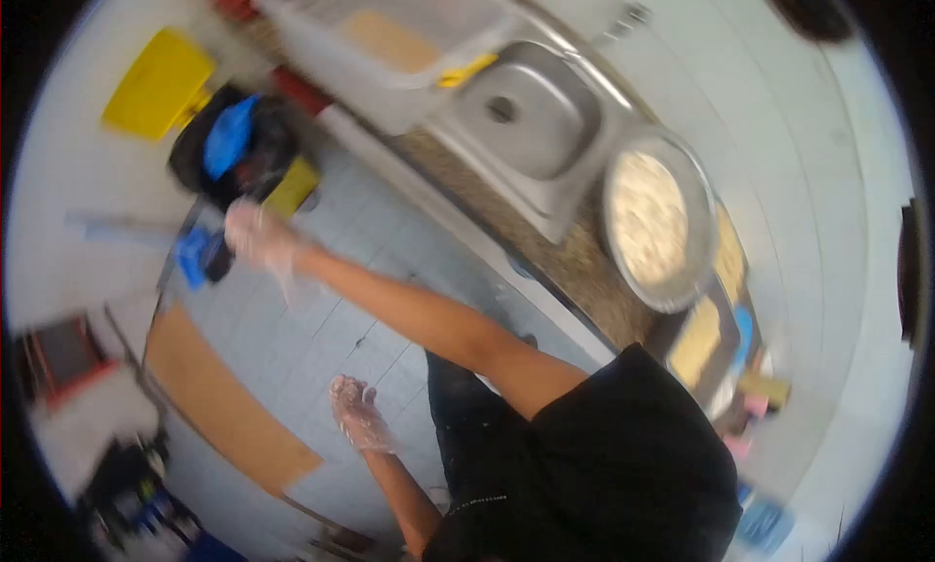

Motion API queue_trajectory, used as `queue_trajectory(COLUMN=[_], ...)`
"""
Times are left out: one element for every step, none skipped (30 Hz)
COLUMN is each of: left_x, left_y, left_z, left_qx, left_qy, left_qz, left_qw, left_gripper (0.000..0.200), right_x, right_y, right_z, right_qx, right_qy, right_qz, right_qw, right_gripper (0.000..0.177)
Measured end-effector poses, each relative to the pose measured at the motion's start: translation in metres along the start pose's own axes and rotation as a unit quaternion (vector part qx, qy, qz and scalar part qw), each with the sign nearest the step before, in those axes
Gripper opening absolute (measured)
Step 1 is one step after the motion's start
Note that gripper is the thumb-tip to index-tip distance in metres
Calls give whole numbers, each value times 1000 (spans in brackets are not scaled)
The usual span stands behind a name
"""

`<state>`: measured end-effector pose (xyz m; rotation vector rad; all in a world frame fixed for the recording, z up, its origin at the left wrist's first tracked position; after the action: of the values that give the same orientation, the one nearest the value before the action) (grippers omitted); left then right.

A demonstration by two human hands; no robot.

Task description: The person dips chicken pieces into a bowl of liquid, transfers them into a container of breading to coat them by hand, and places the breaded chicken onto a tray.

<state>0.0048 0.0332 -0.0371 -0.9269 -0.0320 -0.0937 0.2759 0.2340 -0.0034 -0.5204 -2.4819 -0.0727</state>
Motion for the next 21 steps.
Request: queue_trajectory(left_x=[12,24,129,131,147,167,183,199,213,227,242,250,264,277,288,298,305,311,316,319,320], left_y=[4,8,-9,-25,-37,-51,-63,-73,-84,-98,-110,-121,-130,-143,-156,-173,-192,-211,-231,-247,-259], left_z=[17,36,-14,10,17,10,4,-2,-12,-23,-32,-40,-49,-59,-69,-78,-89,-97,-105,-113,-121], left_qx=[13,26,31,54,72,71,92,117,117,123,132,138,147,156,164,173,180,188,199,211,218], left_qy=[21,37,19,72,109,105,131,157,159,172,185,189,206,222,225,235,247,251,255,258,264], left_qz=[-45,-85,-155,-166,-190,-208,-232,-254,-259,-300,-341,-343,-363,-383,-383,-398,-411,-407,-416,-425,-422], left_qw=[999,995,987,982,973,970,960,947,946,930,912,910,897,883,881,870,859,858,850,842,840], left_gripper=[35,32,32,26,22,22,20,19,19,19,19,19,18,18,18,18,18,18,17,17,17], right_x=[9,18,-64,-71,-101,-137,-169,-194,-253,-314,-340,-371,-394,-410,-423,-432,-439,-451,-458,-467,-478], right_y=[-40,-101,-179,-223,-267,-317,-359,-398,-451,-492,-522,-547,-550,-545,-540,-529,-519,-519,-516,-514,-515], right_z=[12,-51,-128,-139,-156,-188,-227,-270,-273,-280,-300,-302,-292,-280,-269,-255,-242,-235,-232,-234,-243], right_qx=[-63,-66,-191,-115,-81,-65,-9,111,-30,118,154,202,194,187,180,203,227,220,168,114,108], right_qy=[57,-108,-401,-390,-390,-478,-559,-603,-647,-562,-573,-623,-620,-677,-731,-748,-764,-761,-784,-805,-800], right_qz=[-31,-8,6,-37,8,73,145,255,399,489,526,513,516,469,419,389,357,358,352,346,349], right_qw=[996,992,896,913,917,873,816,747,649,657,609,555,559,535,508,498,487,494,483,469,476], right_gripper=[33,17,27,35,32,32,34,34,33,32,30,34,34,34,34,35,36,36,36,35,35])
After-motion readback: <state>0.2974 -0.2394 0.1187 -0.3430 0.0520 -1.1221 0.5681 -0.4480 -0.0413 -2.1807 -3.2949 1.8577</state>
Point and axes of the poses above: each hand's wrist, its own y-axis towards the middle knuckle, its own x-axis out of the palm, z = x × y, the point moved 5 cm from there along y, towards the middle knuckle, and after that the axes turned 5 degrees about -x, right-handed, at the moved point
